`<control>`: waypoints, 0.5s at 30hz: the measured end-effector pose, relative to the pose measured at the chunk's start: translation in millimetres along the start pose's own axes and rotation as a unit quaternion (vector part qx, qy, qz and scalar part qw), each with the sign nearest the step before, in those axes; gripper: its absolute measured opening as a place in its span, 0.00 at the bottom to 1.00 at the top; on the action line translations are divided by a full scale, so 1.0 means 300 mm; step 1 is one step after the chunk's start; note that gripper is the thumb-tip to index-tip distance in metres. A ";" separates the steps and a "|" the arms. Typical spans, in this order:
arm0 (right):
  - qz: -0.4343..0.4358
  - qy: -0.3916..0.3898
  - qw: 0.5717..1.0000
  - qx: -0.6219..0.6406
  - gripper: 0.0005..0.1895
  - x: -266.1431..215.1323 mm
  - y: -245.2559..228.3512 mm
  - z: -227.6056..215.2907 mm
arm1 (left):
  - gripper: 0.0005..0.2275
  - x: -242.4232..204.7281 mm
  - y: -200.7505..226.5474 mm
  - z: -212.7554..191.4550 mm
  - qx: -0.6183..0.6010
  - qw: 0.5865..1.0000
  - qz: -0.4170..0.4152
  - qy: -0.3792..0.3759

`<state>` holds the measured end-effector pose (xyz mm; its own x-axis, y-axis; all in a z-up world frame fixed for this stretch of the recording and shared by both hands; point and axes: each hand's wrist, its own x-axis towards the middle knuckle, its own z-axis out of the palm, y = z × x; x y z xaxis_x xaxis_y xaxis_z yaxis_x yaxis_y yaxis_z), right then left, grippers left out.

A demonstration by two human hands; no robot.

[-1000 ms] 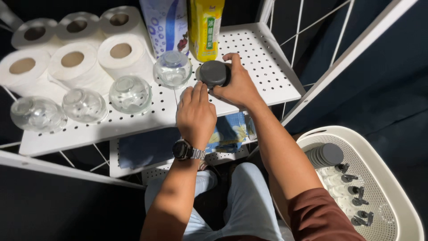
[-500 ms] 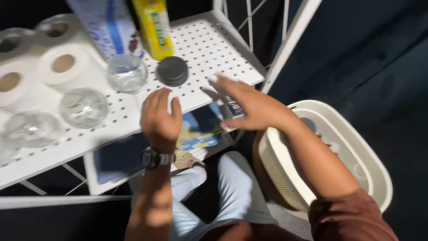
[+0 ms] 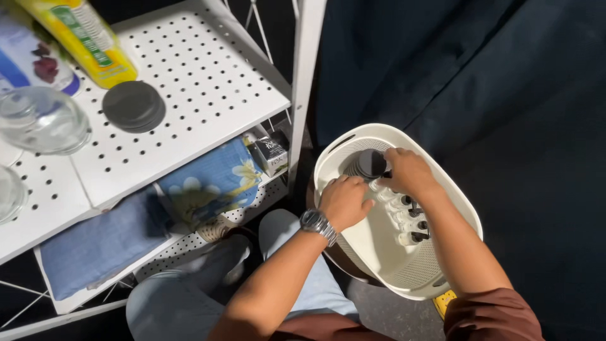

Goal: The person organizes a white perforated shelf by placing clear glass jars, dark circular lids, and clear pump bottles from a white basket onto the shelf. The person arranges the jars in a row, stacks the lids, and lines up the pump bottles next to existing items.

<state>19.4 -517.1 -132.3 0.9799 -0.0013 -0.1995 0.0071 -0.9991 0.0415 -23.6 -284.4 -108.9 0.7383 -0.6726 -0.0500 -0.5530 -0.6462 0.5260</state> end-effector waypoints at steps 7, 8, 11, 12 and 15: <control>-0.018 0.076 0.997 0.006 0.37 0.018 -0.024 0.103 | 0.18 0.303 -0.145 0.311 0.118 0.984 -0.100 -0.085; -0.024 0.075 0.997 0.010 0.36 0.029 -0.025 0.117 | 0.21 0.319 -0.166 0.354 0.149 0.981 -0.110 -0.065; -0.031 0.070 0.996 0.037 0.34 0.031 -0.048 0.073 | 0.24 0.323 -0.122 0.298 0.176 0.970 -0.143 -0.083; -0.023 0.055 0.997 0.058 0.33 0.018 -0.063 0.052 | 0.27 0.308 -0.087 0.257 0.165 0.964 -0.160 -0.132; -0.015 0.033 0.995 0.094 0.35 0.009 -0.066 0.033 | 0.26 0.274 0.000 0.148 0.162 0.965 -0.164 -0.125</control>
<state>20.0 -497.7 -143.3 0.9909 0.0249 -0.1321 0.0050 -0.9888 -0.1491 19.8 -355.9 -150.7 0.8002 -0.4520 -0.3941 -0.4262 -0.8910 0.1564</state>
